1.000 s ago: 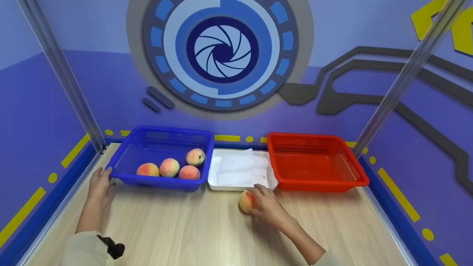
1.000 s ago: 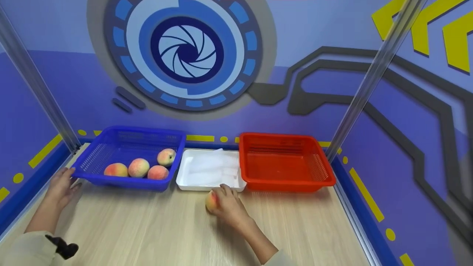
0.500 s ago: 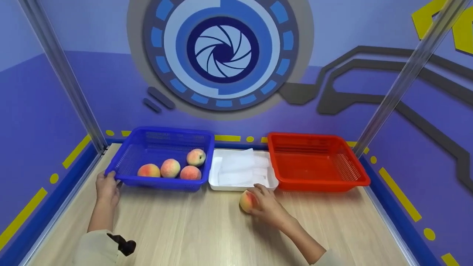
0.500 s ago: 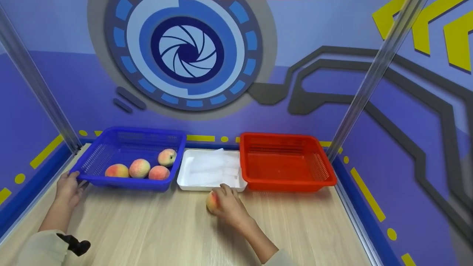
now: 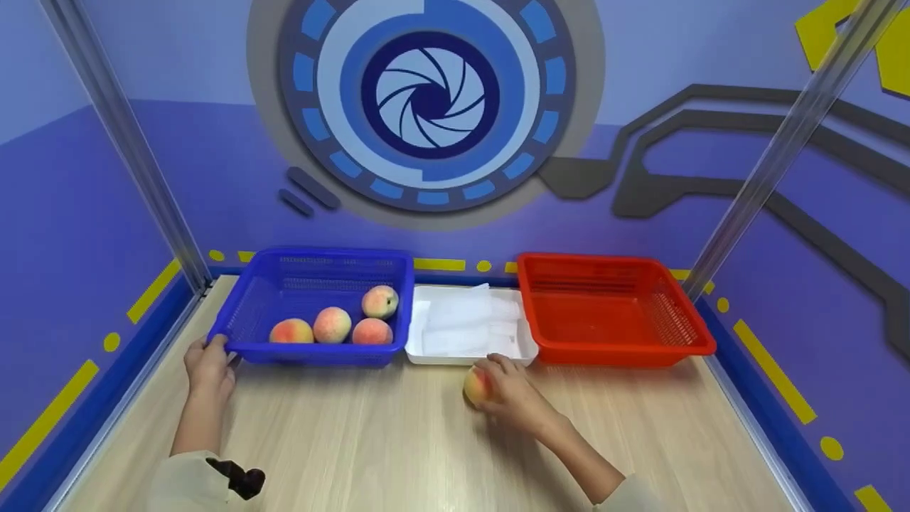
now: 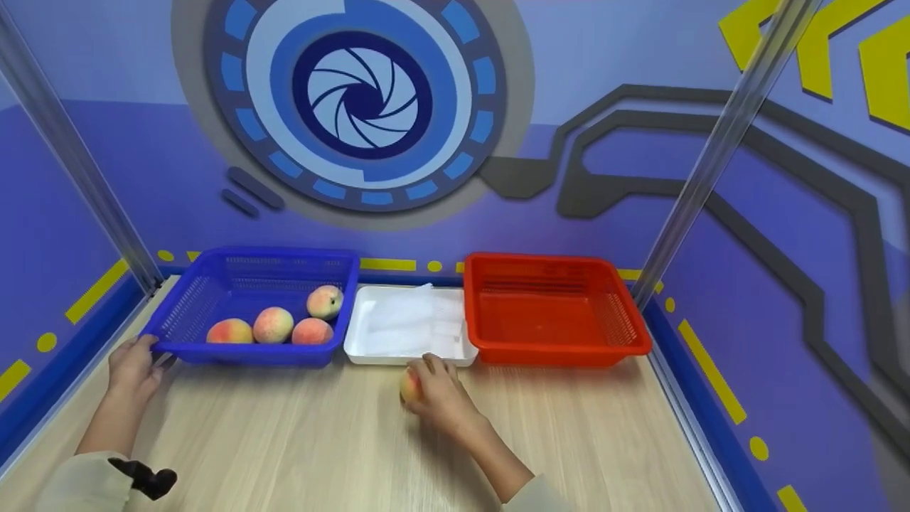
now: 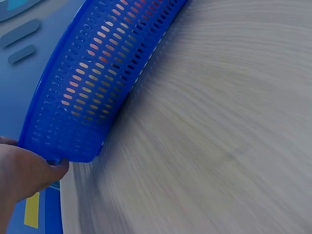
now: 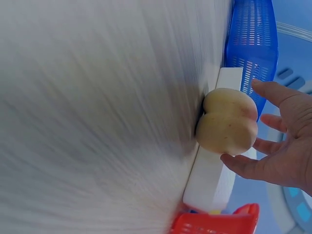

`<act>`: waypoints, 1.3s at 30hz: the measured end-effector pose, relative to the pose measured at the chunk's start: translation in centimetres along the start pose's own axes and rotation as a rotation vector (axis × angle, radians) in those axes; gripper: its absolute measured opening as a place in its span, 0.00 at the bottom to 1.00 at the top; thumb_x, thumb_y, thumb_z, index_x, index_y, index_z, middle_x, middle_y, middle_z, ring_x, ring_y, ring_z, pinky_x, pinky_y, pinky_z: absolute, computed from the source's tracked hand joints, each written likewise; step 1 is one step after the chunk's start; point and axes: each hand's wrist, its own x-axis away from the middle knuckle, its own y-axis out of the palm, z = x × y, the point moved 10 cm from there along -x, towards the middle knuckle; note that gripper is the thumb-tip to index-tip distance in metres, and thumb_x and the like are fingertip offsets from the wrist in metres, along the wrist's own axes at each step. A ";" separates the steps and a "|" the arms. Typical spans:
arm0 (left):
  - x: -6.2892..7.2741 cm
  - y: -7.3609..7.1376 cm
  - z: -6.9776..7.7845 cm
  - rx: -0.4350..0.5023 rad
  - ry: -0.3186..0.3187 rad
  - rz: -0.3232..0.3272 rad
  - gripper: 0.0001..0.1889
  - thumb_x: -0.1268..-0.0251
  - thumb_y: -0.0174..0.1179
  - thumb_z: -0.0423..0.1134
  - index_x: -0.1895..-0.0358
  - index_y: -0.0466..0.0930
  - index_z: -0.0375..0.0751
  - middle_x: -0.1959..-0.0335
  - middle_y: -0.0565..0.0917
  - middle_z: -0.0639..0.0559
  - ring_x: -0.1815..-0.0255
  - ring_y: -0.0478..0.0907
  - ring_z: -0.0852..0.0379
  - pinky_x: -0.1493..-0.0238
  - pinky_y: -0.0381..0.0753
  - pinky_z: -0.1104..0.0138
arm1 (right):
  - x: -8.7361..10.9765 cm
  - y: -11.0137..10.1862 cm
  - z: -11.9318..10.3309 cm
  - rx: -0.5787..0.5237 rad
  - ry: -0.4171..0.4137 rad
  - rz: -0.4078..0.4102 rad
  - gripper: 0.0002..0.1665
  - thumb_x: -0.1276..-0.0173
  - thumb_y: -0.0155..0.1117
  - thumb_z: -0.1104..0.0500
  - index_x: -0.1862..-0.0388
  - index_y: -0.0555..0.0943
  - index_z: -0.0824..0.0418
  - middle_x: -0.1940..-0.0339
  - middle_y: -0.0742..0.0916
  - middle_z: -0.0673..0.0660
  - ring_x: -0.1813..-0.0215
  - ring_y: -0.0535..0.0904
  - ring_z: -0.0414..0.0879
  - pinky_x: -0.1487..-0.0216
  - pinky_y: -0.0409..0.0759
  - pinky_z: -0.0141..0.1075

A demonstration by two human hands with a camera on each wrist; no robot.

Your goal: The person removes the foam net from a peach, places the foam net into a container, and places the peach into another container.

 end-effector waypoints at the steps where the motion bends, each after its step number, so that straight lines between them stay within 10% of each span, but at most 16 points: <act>1: 0.0 -0.1 -0.1 -0.009 0.005 0.008 0.30 0.20 0.39 0.38 0.20 0.45 0.32 0.28 0.62 0.42 0.31 0.65 0.57 0.28 0.67 0.61 | -0.1 0.0 0.1 -0.001 0.008 -0.005 0.37 0.39 0.77 0.58 0.32 0.74 0.61 0.32 0.74 0.67 0.32 0.71 0.65 0.33 0.71 0.61; 22: 0.0 -0.7 -1.1 -0.026 0.003 0.008 0.30 0.21 0.45 0.42 0.21 0.56 0.35 0.23 0.62 0.43 0.29 0.66 0.56 0.26 0.65 0.61 | -0.8 0.9 0.4 0.038 -0.038 0.074 0.39 0.50 0.83 0.64 0.39 0.78 0.59 0.47 0.80 0.58 0.51 0.80 0.52 0.46 0.82 0.51; 32: 0.1 -1.3 -0.8 0.024 0.035 0.047 0.10 0.25 0.50 0.37 0.47 0.74 0.38 0.54 0.78 0.58 0.45 0.72 0.59 0.41 0.75 0.65 | -1.4 1.0 0.3 0.054 0.014 0.065 0.37 0.53 0.84 0.60 0.43 0.78 0.53 0.48 0.79 0.58 0.50 0.78 0.53 0.47 0.80 0.53; 39: 0.0 -1.1 -1.1 -0.017 0.010 0.031 0.18 0.23 0.48 0.40 0.36 0.70 0.38 0.34 0.70 0.47 0.36 0.69 0.57 0.30 0.69 0.60 | -1.5 0.3 -0.4 0.024 0.039 0.066 0.37 0.53 0.84 0.60 0.43 0.77 0.49 0.45 0.77 0.58 0.48 0.77 0.55 0.47 0.81 0.52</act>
